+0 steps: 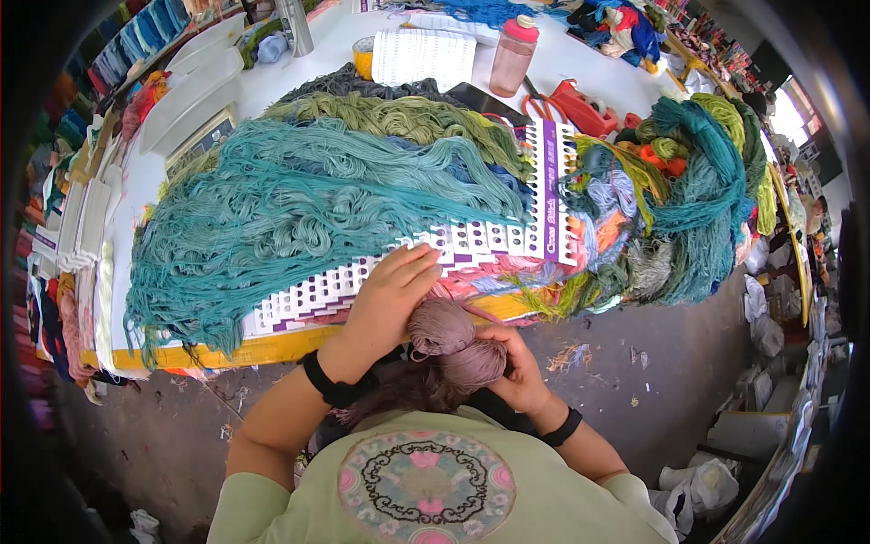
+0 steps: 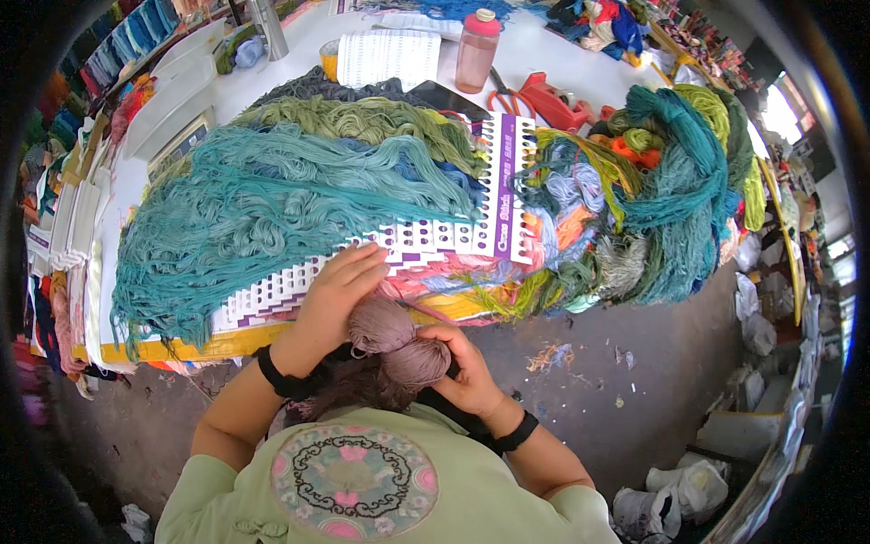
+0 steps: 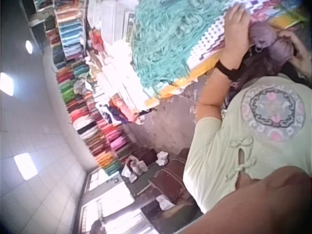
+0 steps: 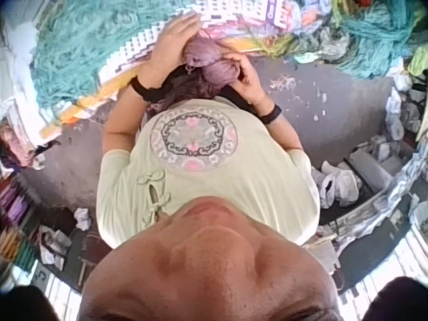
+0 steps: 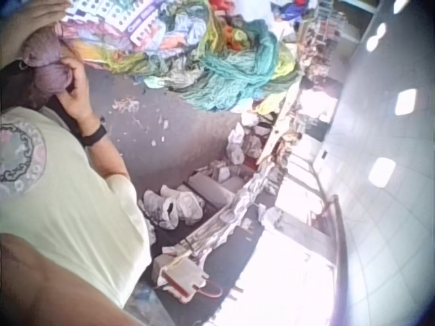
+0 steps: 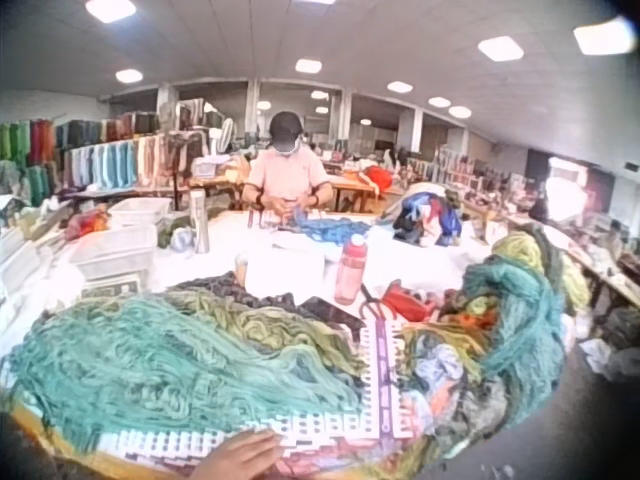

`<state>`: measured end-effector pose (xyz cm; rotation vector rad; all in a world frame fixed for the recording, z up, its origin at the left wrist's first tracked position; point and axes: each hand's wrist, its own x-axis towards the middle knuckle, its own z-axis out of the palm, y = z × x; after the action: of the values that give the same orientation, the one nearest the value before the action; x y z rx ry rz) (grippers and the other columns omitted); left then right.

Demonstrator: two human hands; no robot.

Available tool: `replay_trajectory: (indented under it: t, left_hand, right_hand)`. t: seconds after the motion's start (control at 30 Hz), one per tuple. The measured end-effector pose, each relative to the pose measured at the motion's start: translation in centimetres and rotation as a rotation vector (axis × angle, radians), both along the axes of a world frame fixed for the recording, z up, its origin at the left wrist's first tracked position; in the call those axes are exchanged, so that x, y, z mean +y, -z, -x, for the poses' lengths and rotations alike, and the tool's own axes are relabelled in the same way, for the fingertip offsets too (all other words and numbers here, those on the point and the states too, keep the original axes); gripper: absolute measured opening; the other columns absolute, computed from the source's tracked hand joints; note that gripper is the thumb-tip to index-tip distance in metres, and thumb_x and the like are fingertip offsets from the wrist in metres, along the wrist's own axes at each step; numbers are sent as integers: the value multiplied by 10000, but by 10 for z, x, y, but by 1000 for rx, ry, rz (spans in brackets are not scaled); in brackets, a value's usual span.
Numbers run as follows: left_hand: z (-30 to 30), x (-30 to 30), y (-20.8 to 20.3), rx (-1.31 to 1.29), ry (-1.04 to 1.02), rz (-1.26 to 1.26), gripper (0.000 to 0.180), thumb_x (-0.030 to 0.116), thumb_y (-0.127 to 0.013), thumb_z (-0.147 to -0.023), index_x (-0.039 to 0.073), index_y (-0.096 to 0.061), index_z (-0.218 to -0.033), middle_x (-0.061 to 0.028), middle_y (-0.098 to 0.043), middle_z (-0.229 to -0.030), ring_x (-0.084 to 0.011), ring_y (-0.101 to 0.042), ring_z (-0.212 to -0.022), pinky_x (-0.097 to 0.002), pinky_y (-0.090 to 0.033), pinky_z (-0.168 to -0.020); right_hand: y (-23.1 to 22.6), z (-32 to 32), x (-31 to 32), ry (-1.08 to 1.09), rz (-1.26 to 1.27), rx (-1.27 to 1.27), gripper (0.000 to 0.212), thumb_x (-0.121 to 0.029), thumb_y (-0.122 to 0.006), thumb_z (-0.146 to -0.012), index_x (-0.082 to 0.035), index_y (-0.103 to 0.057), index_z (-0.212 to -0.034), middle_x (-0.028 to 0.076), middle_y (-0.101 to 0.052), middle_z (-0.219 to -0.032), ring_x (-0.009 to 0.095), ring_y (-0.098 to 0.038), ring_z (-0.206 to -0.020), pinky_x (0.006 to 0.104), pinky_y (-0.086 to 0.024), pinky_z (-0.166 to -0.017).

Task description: The person picks up a bundle of thread and separates a single strand by hand. They thread the strand through a hole in a paper card and pull it through, repeating the process for each hole.

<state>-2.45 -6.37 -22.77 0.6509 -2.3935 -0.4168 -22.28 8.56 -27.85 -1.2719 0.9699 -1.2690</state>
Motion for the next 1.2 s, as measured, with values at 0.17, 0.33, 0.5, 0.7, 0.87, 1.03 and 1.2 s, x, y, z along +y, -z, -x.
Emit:
replay_trajectory:
  t: [0.17, 0.33, 0.5, 0.7, 0.87, 1.03, 1.2]
  left_hand:
    - [-6, -19, 11, -6, 32, -130, 412, 68, -642, -731, 16, -597, -1137, -138, -577, -1258, -316, -505, -1220, -424, -381, -1052]
    - [-35, -10, -20, 9, -56, -176, 327, 22, -627, -824, 15, -601, -1150, -155, -579, -1264, -324, -508, -1239, -490, -347, -1074]
    - [-115, -1, -14, 112, -587, -147, 292, 5, -518, -892, -3, -593, -1175, -167, -584, -1266, -313, -524, -1212, -397, -346, -1061]
    - [-199, -36, 35, 61, -754, -265, 493, 31, -536, -902, -66, -408, -1367, -213, -473, -1377, -298, -472, -1263, -358, -340, -1058]
    - [-165, -8, -38, -132, -538, -57, 400, 60, -595, -889, -26, -534, -1275, -255, -572, -1234, -390, -539, -1141, -403, -421, -962]
    - [-157, 46, -72, 67, -365, -432, 382, 31, -626, -841, -19, -564, -1215, -196, -584, -1182, -293, -580, -1007, -355, -465, -859]
    - [-102, 67, -74, 81, -156, -452, 438, 14, -668, -773, 5, -550, -1195, -118, -540, -1120, -229, -544, -1009, -330, -467, -833]
  right_hand:
    - [9, 2, -14, -38, 42, 142, 555, 31, -678, -761, -37, -469, -1270, 92, -542, -1239, 205, -528, -1159, 335, -409, -982]
    - [-1, 9, -25, -111, 42, 144, 559, 8, -677, -768, -49, -462, -1280, 122, -557, -1220, 229, -545, -1157, 337, -426, -962]
    - [-13, 24, -18, -85, 198, 257, 637, 84, -554, -686, -50, -464, -1301, 151, -506, -1292, 361, -389, -1329, 424, -341, -1062]
    - [-19, -2, -44, -187, 356, 219, 662, 92, -521, -671, -58, -457, -1312, 143, -474, -1328, 362, -357, -1336, 450, -290, -1097]
    - [-61, -20, -57, -158, 397, 349, 634, 36, -548, -679, -62, -454, -1299, 142, -472, -1338, 348, -452, -1255, 422, -360, -1049]
    - [-76, -46, -73, -202, 448, 428, 558, -11, -580, -671, -68, -488, -1219, 139, -533, -1223, 354, -523, -1137, 450, -423, -948]
    - [-91, -75, -78, -264, 551, 526, 438, -81, -592, -685, -60, -515, -1115, 139, -578, -1013, 368, -567, -960, 444, -464, -783]
